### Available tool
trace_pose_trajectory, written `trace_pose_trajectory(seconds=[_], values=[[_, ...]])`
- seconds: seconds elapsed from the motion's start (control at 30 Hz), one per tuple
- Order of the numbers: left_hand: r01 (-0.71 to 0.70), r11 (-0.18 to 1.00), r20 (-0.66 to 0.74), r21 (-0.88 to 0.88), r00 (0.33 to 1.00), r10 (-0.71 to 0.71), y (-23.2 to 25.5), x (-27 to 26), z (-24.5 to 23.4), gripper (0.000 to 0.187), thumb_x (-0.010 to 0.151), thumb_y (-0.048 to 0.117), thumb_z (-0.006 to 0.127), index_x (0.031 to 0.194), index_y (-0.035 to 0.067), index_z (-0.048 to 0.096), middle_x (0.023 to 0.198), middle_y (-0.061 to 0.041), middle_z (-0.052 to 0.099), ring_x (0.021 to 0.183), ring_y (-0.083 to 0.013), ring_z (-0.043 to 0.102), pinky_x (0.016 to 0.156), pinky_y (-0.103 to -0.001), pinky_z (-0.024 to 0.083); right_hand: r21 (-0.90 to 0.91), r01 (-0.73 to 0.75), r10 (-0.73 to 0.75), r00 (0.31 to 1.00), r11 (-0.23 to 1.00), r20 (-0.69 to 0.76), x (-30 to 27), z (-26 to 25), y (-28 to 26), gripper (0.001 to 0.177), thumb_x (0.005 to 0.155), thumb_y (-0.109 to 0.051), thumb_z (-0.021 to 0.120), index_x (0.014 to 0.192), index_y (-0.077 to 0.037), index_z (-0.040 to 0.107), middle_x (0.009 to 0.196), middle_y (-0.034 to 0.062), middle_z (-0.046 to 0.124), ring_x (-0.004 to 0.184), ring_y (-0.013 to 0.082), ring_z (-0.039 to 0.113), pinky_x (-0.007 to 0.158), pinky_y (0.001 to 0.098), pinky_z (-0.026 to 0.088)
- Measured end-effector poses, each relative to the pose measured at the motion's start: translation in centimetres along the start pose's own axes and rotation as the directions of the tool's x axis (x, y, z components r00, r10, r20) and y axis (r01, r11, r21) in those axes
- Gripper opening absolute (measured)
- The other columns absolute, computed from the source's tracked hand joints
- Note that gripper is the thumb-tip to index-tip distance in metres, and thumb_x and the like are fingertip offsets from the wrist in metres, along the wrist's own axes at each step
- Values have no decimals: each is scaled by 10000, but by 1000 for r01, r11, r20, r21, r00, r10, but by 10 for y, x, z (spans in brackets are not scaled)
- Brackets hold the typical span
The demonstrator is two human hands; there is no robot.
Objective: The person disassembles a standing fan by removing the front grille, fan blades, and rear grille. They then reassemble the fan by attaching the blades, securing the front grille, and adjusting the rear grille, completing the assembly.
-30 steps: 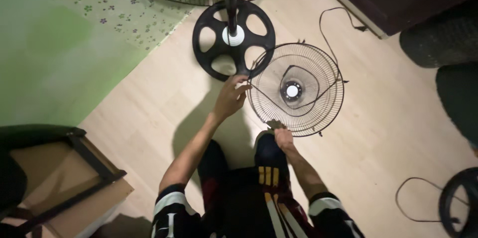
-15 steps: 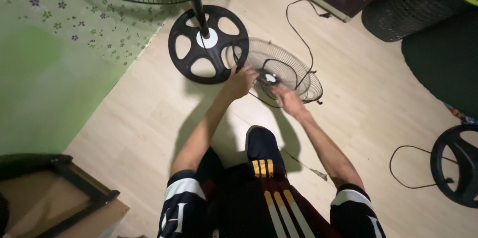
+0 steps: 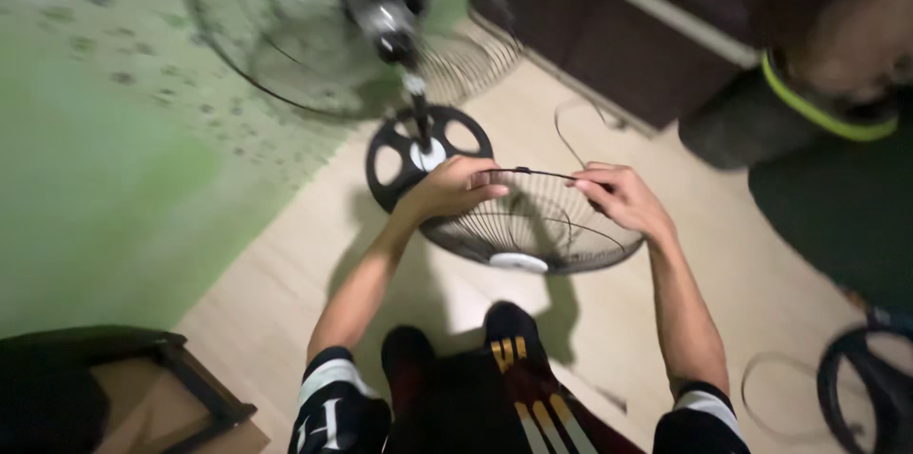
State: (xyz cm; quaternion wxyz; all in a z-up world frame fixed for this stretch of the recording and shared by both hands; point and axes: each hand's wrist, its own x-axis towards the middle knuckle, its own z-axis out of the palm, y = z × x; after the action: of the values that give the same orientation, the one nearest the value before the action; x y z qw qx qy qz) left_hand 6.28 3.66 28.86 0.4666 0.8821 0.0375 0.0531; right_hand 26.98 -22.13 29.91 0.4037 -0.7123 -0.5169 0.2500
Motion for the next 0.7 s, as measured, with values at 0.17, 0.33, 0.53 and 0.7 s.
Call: trace_pose_trajectory(seconds=[0.17, 0.33, 0.53, 0.7], values=[[-232, 956, -377, -179, 914, 152, 14, -38, -108, 226, 973, 180, 717, 1103, -4, 729, 951, -39, 741, 820, -93, 671, 739, -263, 548, 291, 18, 9, 996, 957, -92, 55, -37, -81, 173, 984, -97, 661, 1014, 40, 763, 756, 3, 595, 625, 65, 482, 530, 242, 367], [-177, 983, -660, -48, 744, 102, 36, -65, -203, 140, 934, 93, 776, 978, -39, 770, 785, -57, 654, 681, -83, 526, 600, -251, 400, 232, 230, -180, 959, 945, -218, 134, -37, -148, 121, 965, -67, 707, 1008, 38, 749, 834, -9, 668, 728, 42, 552, 629, 206, 430], [-208, 978, -783, 27, 604, 150, 53, -46, -283, 161, 910, 133, 801, 953, -20, 776, 760, -3, 687, 663, -47, 495, 575, -231, 379, 155, 331, -244, 878, 931, -412, 218, -44, -206, 96, 946, -79, 771, 984, 9, 769, 832, -13, 701, 747, 37, 601, 675, 194, 467], [-236, 970, -793, 50, 582, 183, 37, -16, -321, 174, 917, 163, 803, 949, -5, 775, 763, -9, 714, 689, -39, 575, 626, -231, 456, 117, 369, -281, 846, 922, -453, 257, -54, -230, 120, 963, -105, 765, 993, 11, 767, 813, -10, 696, 728, 41, 594, 658, 205, 456]])
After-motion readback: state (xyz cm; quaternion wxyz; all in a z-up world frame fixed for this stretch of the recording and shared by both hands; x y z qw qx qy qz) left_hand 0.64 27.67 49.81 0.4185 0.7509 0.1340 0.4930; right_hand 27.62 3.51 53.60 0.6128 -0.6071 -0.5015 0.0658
